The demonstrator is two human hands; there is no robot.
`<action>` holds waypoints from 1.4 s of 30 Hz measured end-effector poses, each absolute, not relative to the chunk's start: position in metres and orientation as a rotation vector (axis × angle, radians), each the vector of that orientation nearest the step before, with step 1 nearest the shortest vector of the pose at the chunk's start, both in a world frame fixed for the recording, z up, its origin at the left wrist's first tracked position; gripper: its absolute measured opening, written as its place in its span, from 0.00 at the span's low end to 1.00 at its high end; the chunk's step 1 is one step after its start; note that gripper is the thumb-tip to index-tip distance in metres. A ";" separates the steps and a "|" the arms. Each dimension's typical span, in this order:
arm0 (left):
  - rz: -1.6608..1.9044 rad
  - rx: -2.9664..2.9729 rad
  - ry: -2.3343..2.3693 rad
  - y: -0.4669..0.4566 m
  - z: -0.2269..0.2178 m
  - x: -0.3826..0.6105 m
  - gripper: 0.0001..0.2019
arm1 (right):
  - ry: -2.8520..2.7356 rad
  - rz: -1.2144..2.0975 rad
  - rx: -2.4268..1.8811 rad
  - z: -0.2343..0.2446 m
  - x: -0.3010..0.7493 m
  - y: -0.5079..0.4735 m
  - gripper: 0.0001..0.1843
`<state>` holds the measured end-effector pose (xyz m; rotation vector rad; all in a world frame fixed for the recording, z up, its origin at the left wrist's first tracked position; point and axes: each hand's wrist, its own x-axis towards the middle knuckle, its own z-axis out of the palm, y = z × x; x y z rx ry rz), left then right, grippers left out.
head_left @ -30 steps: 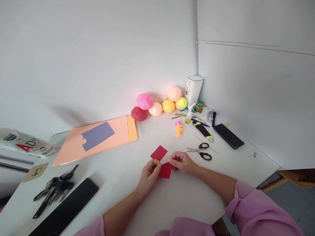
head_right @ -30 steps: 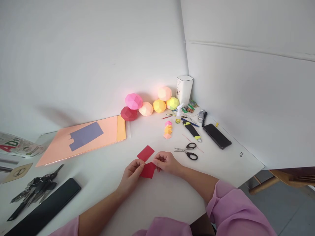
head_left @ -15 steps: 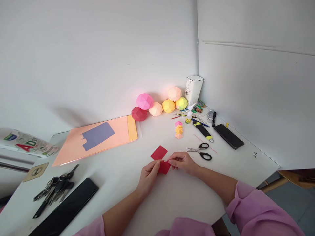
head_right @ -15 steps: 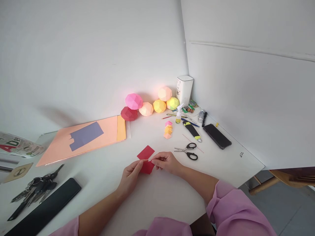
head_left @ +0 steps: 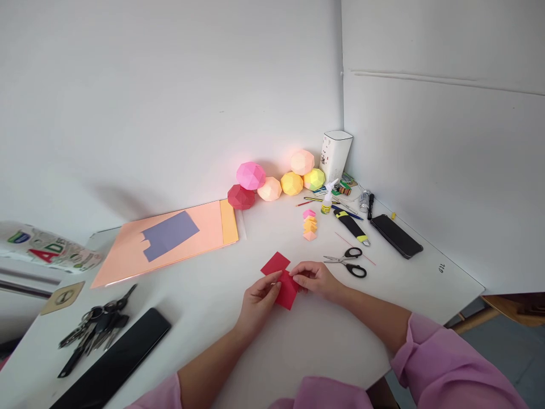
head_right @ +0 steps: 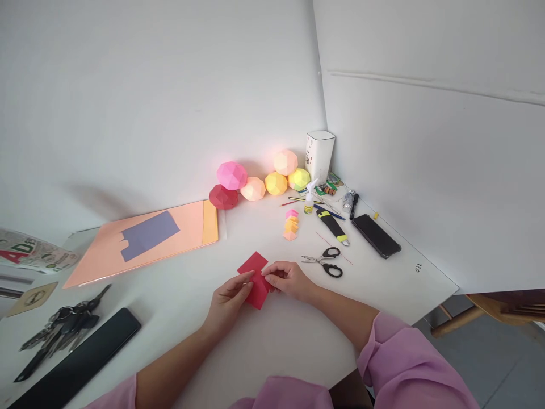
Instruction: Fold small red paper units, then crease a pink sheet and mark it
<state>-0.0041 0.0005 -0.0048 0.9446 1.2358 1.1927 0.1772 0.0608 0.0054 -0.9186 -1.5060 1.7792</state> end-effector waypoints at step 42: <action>1.207 0.870 1.177 0.001 0.001 -0.003 0.28 | -1.766 1.631 -0.883 -0.001 0.176 0.059 0.16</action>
